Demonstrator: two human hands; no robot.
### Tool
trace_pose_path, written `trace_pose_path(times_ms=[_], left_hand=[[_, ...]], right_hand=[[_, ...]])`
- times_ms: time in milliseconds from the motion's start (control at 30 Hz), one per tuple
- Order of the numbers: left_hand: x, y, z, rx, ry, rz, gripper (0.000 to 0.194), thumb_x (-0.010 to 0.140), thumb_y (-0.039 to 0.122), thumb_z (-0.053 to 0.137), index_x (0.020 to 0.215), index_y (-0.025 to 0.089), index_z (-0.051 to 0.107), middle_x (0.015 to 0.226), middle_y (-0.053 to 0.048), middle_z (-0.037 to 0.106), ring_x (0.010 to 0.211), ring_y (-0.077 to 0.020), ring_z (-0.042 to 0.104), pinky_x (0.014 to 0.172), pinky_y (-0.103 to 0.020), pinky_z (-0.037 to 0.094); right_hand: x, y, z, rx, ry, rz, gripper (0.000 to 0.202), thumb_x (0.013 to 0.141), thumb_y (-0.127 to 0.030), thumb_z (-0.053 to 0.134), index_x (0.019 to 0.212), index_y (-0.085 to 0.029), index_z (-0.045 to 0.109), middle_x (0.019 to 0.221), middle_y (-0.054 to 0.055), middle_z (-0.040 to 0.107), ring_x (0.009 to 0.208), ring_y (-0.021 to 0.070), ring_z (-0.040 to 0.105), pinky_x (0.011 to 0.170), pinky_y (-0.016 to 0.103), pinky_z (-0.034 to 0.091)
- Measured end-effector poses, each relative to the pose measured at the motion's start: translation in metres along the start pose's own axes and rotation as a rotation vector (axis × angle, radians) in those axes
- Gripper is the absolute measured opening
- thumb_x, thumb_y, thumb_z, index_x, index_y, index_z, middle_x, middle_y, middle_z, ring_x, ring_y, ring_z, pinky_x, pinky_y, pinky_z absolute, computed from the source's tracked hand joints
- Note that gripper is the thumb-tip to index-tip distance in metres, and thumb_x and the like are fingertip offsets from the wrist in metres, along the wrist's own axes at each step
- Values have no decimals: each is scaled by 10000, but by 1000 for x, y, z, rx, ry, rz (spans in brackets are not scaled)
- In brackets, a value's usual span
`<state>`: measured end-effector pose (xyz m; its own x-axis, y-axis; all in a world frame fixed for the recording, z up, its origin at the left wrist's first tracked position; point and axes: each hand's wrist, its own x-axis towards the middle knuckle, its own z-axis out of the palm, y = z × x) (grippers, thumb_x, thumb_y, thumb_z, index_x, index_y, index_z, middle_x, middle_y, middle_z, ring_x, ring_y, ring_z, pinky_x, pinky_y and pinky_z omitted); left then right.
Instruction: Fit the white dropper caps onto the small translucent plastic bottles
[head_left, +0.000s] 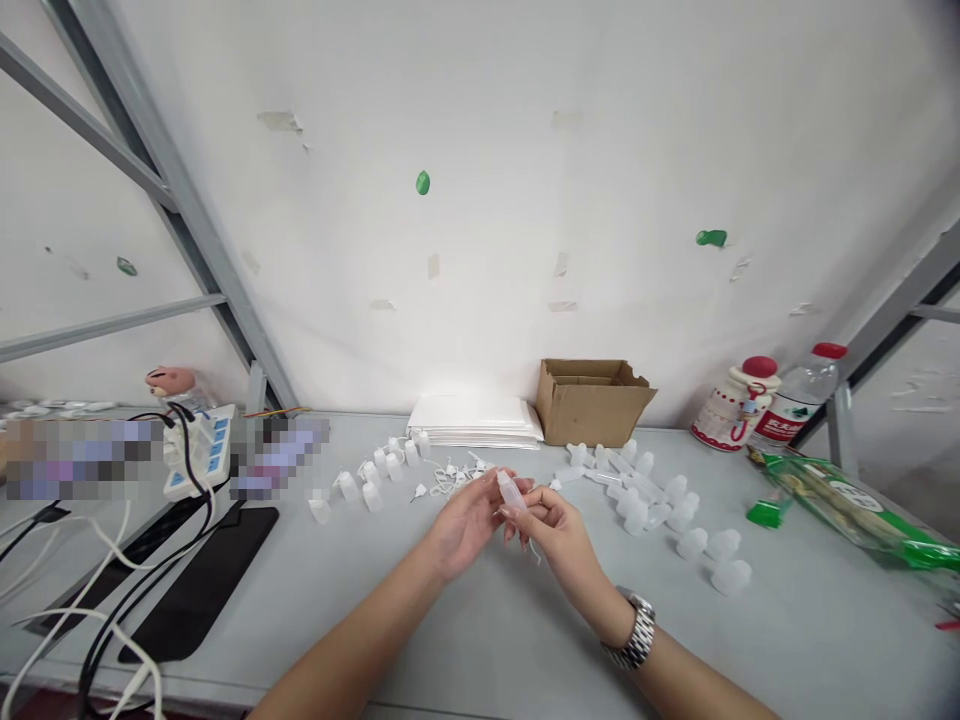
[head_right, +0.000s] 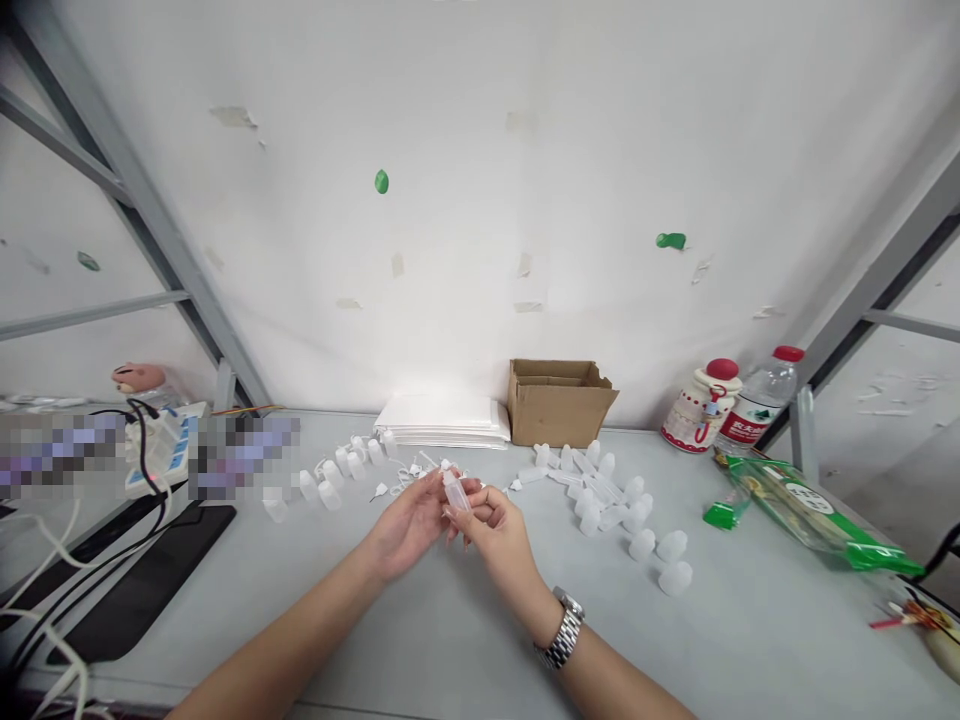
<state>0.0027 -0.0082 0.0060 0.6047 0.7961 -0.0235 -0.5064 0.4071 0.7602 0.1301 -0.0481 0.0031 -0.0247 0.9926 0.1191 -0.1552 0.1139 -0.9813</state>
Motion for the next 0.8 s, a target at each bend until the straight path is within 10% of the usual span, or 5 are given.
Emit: trace_pose_path(times_ms=[800], left_hand=[[-1,0,-2,209,42,130,300,785,411,549,860,135,639,846,-71,609,682,-137,534,625,-250,392]], right_hand=[[3,2,-2,398,-261,131,244,754,-321,595,574,-157,581,492,12,591,430,90,401,493,236,317]])
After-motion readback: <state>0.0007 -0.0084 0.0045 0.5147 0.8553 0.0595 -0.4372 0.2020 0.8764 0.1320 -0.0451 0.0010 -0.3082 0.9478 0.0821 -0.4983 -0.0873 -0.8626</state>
